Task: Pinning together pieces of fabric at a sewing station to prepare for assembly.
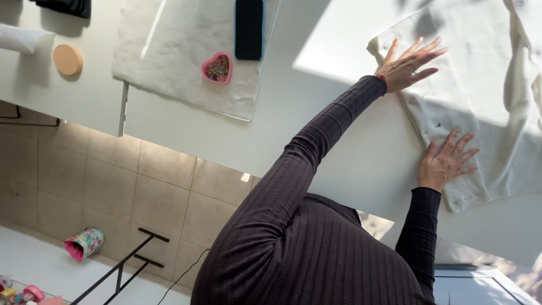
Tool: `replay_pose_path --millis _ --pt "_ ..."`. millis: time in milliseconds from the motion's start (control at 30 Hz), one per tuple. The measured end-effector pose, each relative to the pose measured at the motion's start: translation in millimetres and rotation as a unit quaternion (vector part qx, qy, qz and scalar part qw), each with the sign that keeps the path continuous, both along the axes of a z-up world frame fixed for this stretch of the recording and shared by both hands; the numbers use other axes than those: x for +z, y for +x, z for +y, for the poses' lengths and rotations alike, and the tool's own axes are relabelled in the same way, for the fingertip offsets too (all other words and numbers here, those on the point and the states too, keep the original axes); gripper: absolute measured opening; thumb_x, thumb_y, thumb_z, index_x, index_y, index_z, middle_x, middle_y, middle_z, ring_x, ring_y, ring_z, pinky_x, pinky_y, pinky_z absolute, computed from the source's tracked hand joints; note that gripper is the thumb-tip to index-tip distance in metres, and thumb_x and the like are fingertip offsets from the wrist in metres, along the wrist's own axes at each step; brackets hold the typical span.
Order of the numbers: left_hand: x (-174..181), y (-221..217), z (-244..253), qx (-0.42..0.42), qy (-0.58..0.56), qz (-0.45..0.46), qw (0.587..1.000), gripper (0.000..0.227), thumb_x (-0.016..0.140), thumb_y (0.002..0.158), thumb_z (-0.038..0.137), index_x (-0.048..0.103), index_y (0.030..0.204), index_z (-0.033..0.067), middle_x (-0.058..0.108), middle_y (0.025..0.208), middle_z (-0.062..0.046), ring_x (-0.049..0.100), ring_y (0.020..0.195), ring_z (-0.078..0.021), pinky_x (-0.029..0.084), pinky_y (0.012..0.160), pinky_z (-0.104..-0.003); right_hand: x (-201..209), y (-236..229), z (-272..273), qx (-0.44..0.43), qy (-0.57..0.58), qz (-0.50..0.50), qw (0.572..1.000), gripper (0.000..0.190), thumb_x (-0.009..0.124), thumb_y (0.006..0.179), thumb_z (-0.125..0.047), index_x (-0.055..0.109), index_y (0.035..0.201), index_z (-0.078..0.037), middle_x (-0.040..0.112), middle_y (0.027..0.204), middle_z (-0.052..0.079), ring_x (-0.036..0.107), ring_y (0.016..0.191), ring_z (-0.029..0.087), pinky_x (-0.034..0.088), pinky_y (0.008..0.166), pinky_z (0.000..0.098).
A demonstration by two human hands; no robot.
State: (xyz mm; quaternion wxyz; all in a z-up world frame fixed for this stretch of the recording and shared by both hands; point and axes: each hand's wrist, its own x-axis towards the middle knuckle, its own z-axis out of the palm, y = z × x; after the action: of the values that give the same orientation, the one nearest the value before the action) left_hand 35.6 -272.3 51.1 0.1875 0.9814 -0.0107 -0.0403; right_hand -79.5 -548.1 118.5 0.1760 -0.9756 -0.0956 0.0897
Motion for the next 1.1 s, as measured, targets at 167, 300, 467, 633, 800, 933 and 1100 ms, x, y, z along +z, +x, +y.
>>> replay_pose_path --millis 167,300,467,633,800,933,1100 --pt "47.2 -95.6 81.3 0.178 -0.112 -0.32 0.924 0.098 0.069 0.093 0.034 0.003 0.165 0.0368 0.004 0.173 0.007 0.009 0.162 -0.0225 0.0 0.131 -0.074 -4.6 -4.6 56.3 0.006 0.064 -0.08 0.995 0.068 0.066 0.109 -0.018 0.034 0.168 -0.009 0.013 0.181 0.018 0.002 0.167 0.044 -0.002 0.133 0.065" --pt "82.4 -239.9 197.7 0.368 0.063 -0.282 0.884 0.106 0.078 0.088 0.031 0.005 0.165 0.0228 0.007 0.173 -0.004 0.011 0.162 -0.0268 0.001 0.13 -0.071 -9.7 -30.4 193.2 0.148 0.147 -0.085 0.974 0.078 0.071 0.106 -0.013 0.024 0.169 -0.008 0.01 0.177 0.022 0.007 0.163 0.044 0.011 0.134 0.06" --pt "101.1 -336.4 274.7 0.459 0.016 -0.171 0.872 0.113 0.089 0.073 0.035 0.019 0.159 0.0122 0.017 0.165 -0.022 0.021 0.151 -0.0437 0.022 0.117 -0.067 9.6 -78.3 387.9 0.271 0.305 0.009 0.913 0.08 0.07 0.109 -0.014 0.02 0.171 -0.014 0.019 0.179 0.017 0.024 0.166 0.04 0.029 0.136 0.0513" --pt "89.0 -371.0 309.6 0.401 -0.024 -0.211 0.891 0.099 0.084 0.082 0.022 0.026 0.162 0.0151 0.037 0.156 -0.016 0.038 0.146 -0.038 0.036 0.119 -0.054 28.2 -109.7 512.8 0.262 0.281 -0.042 0.922 0.099 0.086 0.102 -0.024 0.016 0.17 -0.013 0.027 0.172 0.018 0.03 0.157 0.041 0.027 0.129 0.054" --pt "90.1 -427.2 395.1 0.418 -0.033 -0.218 0.881 0.1 0.084 0.08 0.019 0.026 0.161 0.0147 0.048 0.15 -0.013 0.043 0.142 -0.037 0.039 0.118 -0.054 19.2 -106.6 555.4 0.179 0.155 -0.106 0.966 0.12 0.099 0.085 -0.04 0.015 0.166 -0.011 0.028 0.162 0.022 0.03 0.141 0.041 0.025 0.113 0.0597" --pt "79.6 -500.3 497.8 0.511 0.077 -0.196 0.833 0.109 0.088 0.078 0.025 0.018 0.161 0.0101 0.045 0.151 -0.018 0.04 0.142 -0.0377 0.037 0.118 -0.058 0.2 -97.3 550.1 0.101 0.128 -0.128 0.978 0.124 0.099 0.078 -0.038 0.016 0.167 -0.016 0.033 0.154 0.014 0.03 0.14 0.037 0.026 0.115 0.057" --pt "94.7 -543.4 583.4 0.538 0.12 -0.202 0.809 0.108 0.087 0.08 0.022 0.019 0.161 0.005 0.045 0.15 -0.02 0.04 0.142 -0.0378 0.035 0.119 -0.058 2.9 -75.0 537.0 0.059 0.146 -0.109 0.981 0.12 0.097 0.081 -0.03 0.016 0.169 -0.018 0.036 0.154 0.012 0.032 0.142 0.035 0.025 0.119 0.0576"
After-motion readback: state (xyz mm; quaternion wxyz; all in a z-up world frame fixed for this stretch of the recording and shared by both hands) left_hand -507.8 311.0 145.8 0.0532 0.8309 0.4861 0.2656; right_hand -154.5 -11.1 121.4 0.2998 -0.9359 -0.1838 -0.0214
